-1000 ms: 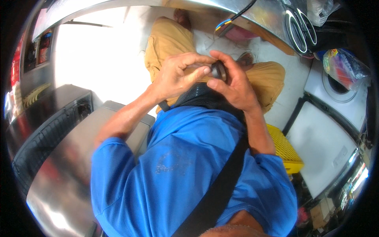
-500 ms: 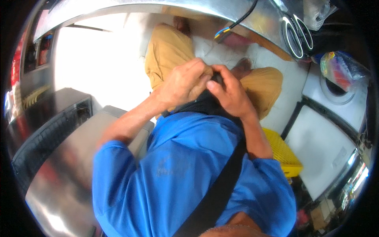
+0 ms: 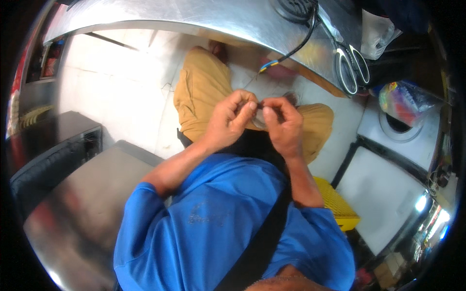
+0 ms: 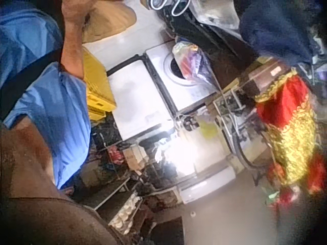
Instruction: The person uses scissors to cut a small piece of pink heat-shrink tubing and places it over the exposed ends of a black wire. They then use black electrical tape to wrap and insulate the wire connection, securing the repair.
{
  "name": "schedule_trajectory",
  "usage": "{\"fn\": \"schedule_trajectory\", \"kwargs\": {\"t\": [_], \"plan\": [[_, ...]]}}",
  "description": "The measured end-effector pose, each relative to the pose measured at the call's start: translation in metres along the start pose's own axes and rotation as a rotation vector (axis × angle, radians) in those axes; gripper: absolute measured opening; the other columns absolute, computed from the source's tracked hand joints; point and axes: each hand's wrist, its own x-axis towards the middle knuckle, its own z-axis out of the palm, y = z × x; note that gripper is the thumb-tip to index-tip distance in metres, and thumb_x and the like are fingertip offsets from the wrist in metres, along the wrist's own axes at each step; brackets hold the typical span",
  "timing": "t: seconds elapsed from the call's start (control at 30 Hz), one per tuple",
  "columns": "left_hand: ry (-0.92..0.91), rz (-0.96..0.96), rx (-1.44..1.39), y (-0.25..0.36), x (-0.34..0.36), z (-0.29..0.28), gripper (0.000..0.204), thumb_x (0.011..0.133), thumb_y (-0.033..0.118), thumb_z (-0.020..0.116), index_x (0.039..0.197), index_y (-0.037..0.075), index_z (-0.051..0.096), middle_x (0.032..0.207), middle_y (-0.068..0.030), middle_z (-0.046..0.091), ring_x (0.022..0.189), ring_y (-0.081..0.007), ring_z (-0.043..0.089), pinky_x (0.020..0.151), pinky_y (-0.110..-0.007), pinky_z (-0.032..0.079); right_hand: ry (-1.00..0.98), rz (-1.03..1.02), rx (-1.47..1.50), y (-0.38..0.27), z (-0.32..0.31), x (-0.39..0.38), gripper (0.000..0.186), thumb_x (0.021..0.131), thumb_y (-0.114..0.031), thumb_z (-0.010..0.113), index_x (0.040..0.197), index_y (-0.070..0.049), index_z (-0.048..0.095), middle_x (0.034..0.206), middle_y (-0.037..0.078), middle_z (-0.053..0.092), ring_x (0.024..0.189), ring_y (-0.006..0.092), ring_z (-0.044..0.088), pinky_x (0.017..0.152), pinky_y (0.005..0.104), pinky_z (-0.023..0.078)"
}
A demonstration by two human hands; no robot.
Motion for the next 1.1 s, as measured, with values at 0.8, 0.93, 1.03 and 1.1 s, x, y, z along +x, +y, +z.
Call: {"fn": "schedule_trajectory", "kwargs": {"t": [0.8, 0.93, 1.03, 1.1], "plan": [[0.035, 0.288, 0.11, 0.023, 0.053, -0.037, 0.022, 0.097, 0.009, 0.072, 0.117, 0.002, 0.075, 0.101, -0.0046, 0.066, 0.08, -0.0081, 0.061, 0.068, -0.022, 0.051, -0.022, -0.113, -0.248, -0.031, 0.0, 0.069, 0.01, 0.092, -0.006, 0.069, 0.097, 0.003, 0.072, 0.08, 0.004, 0.068, 0.075, 0.0077, 0.058, 0.07, 0.0286, 0.05], [0.025, 0.245, 0.05, 0.024, 0.051, -0.04, 0.028, 0.096, 0.007, 0.073, 0.123, 0.0, 0.07, 0.096, -0.001, 0.065, 0.077, -0.0054, 0.06, 0.065, -0.019, 0.048, 0.029, -0.154, -0.151, -0.029, 0.011, 0.068, 0.011, 0.093, -0.007, 0.07, 0.098, 0.002, 0.073, 0.081, 0.004, 0.069, 0.077, 0.0078, 0.058, 0.071, 0.0279, 0.05], [0.018, 0.15, -0.122, 0.028, 0.05, -0.037, 0.034, 0.096, 0.007, 0.073, 0.128, -0.002, 0.066, 0.092, 0.0015, 0.064, 0.077, -0.0036, 0.059, 0.065, -0.018, 0.048, 0.037, -0.153, -0.08, -0.024, 0.013, 0.068, 0.012, 0.095, -0.008, 0.07, 0.1, 0.002, 0.074, 0.084, 0.004, 0.069, 0.08, 0.008, 0.058, 0.074, 0.0275, 0.049], [-0.002, 0.118, -0.105, 0.028, 0.049, -0.04, 0.037, 0.097, 0.007, 0.072, 0.131, -0.003, 0.063, 0.09, 0.0027, 0.064, 0.077, -0.0028, 0.059, 0.066, -0.017, 0.049, 0.015, -0.153, -0.078, -0.025, 0.013, 0.067, 0.013, 0.095, -0.008, 0.069, 0.101, 0.002, 0.074, 0.085, 0.005, 0.069, 0.081, 0.0082, 0.058, 0.075, 0.0272, 0.049]]}}
